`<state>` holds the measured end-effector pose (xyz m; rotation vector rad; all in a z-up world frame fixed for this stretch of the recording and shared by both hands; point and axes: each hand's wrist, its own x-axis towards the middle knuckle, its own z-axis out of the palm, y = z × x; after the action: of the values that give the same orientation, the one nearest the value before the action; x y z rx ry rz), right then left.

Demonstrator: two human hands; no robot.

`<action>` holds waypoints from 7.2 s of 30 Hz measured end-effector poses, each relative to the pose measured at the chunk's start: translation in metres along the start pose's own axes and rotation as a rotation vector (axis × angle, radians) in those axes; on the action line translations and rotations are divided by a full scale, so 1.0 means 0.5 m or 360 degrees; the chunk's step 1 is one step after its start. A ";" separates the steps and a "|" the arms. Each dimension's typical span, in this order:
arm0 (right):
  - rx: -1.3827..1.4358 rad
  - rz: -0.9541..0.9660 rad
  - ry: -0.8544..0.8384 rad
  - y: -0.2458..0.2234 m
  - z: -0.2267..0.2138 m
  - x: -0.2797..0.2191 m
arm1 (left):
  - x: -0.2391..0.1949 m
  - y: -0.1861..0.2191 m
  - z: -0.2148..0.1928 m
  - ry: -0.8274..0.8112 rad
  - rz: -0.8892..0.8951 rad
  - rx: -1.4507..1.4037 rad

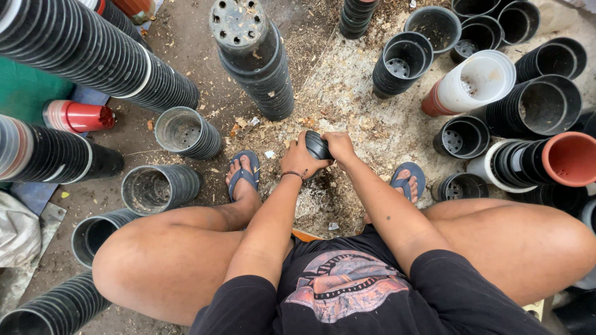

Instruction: The person sits on the ground and cleans the inside of small black plastic nursery pots by hand, removing debris and dust. They handle the pots one at a time, shaking them and wiping the interior surfaces before stacking them.

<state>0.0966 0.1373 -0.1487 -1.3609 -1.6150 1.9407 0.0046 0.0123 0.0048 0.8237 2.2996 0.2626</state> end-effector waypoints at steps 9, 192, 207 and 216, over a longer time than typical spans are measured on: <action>0.0322 0.0151 0.0268 -0.033 -0.221 0.079 | 0.002 -0.105 0.006 0.0046 0.0019 -0.0158; 0.0913 0.0302 -0.0167 -0.267 -0.097 -0.096 | 0.048 0.081 -0.062 0.0507 0.0949 -0.1415; -0.1771 -0.1237 0.0833 -0.455 -0.296 -0.058 | 0.169 -0.249 0.039 0.0299 0.0032 -0.0212; -0.1370 -0.1282 0.0575 -0.364 -0.219 -0.068 | 0.188 -0.345 0.126 0.0290 0.0508 -0.0567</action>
<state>0.1377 0.2432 0.0340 -0.9201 -2.3731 0.5141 -0.0925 -0.0658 -0.1597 1.0066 2.1815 0.8941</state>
